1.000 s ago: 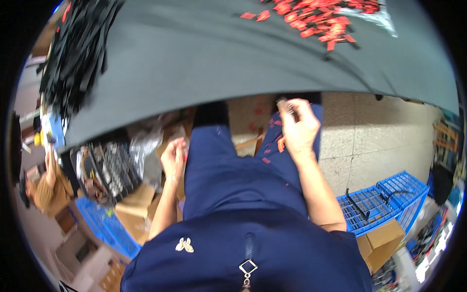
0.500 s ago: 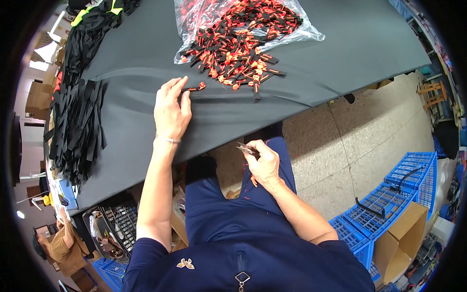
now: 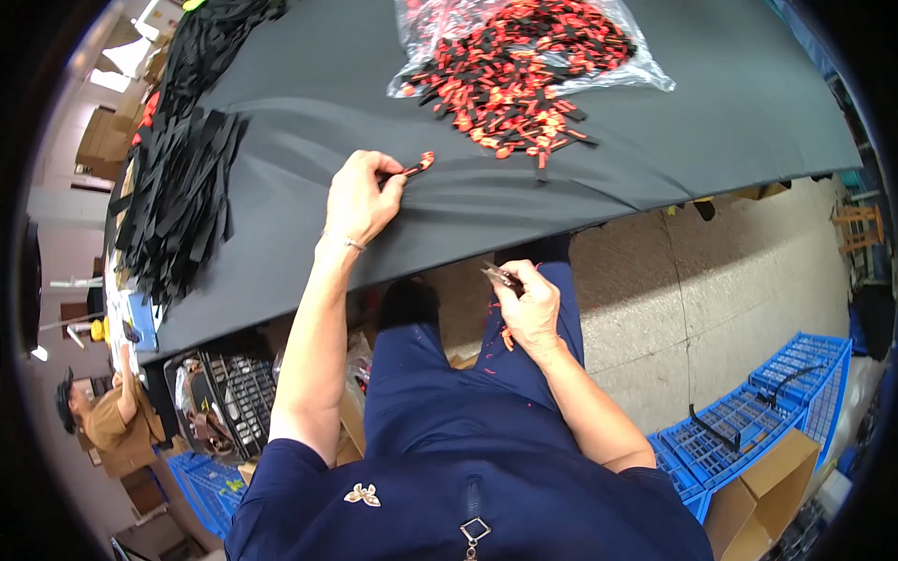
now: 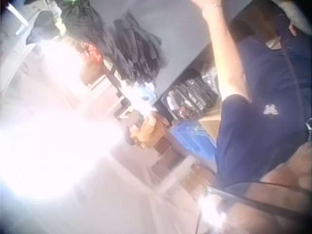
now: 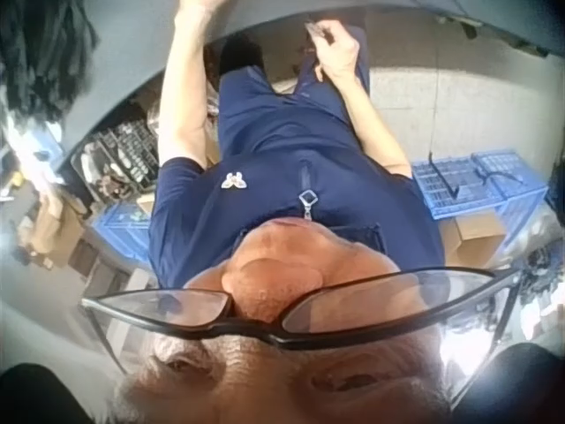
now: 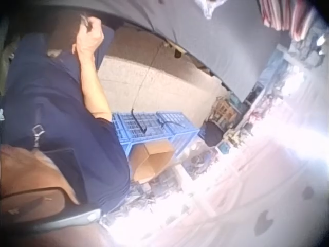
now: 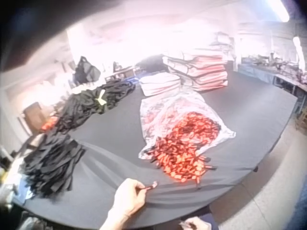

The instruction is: Assembling small red components onto black fabric straps using small hand tools.

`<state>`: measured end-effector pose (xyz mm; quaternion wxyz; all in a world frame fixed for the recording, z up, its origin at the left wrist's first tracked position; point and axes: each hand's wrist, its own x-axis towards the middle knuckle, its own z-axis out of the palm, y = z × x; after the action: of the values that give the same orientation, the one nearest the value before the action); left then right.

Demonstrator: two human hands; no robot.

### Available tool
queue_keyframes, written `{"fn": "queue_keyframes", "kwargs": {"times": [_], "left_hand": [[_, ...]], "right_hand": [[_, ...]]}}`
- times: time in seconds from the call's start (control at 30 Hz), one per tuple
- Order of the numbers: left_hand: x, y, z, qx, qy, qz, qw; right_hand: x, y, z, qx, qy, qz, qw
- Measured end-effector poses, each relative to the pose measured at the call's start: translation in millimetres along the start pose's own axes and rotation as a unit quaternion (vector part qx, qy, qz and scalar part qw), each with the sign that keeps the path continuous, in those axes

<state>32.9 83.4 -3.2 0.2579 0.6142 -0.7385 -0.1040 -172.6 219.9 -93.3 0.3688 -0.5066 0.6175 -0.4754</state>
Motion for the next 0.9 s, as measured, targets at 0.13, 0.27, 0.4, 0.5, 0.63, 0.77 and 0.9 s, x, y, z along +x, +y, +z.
{"fn": "queue_keyframes", "kwargs": {"times": [0.13, 0.27, 0.4, 0.5, 0.63, 0.77, 0.9], "left_hand": [[-8.0, -0.2, -5.8, -0.010, -0.038, 0.008, 0.999], [-25.9, 6.7, -4.8, -0.051, -0.005, 0.007, 0.999], [-54.4, 16.1, -8.2, -0.255, -0.028, -0.096, 0.962], [-91.5, 25.2, -10.4, -0.454, -0.076, -0.175, 0.870], [-138.3, 38.7, -4.6, -0.563, -0.103, -0.235, 0.785], [-161.3, 49.1, 2.3, -0.593, -0.183, -0.244, 0.745], [-160.4, 55.9, 6.4, -0.588, -0.176, -0.232, 0.755]], "right_hand": [[-3.7, -1.2, 5.9, -0.003, -0.006, -0.006, 1.000], [-8.3, -4.3, 9.0, 0.011, -0.030, 0.010, 0.999], [-11.5, -3.5, 9.4, 0.016, -0.036, -0.006, 0.999], [-15.2, -3.9, 8.6, 0.023, -0.029, -0.018, 0.999], [-27.1, -17.3, 4.2, 0.145, -0.030, 0.033, 0.988], [-35.1, -41.9, -0.4, 0.257, -0.085, 0.040, 0.962], [-28.8, -61.7, -3.5, 0.276, -0.084, 0.051, 0.956]]}}
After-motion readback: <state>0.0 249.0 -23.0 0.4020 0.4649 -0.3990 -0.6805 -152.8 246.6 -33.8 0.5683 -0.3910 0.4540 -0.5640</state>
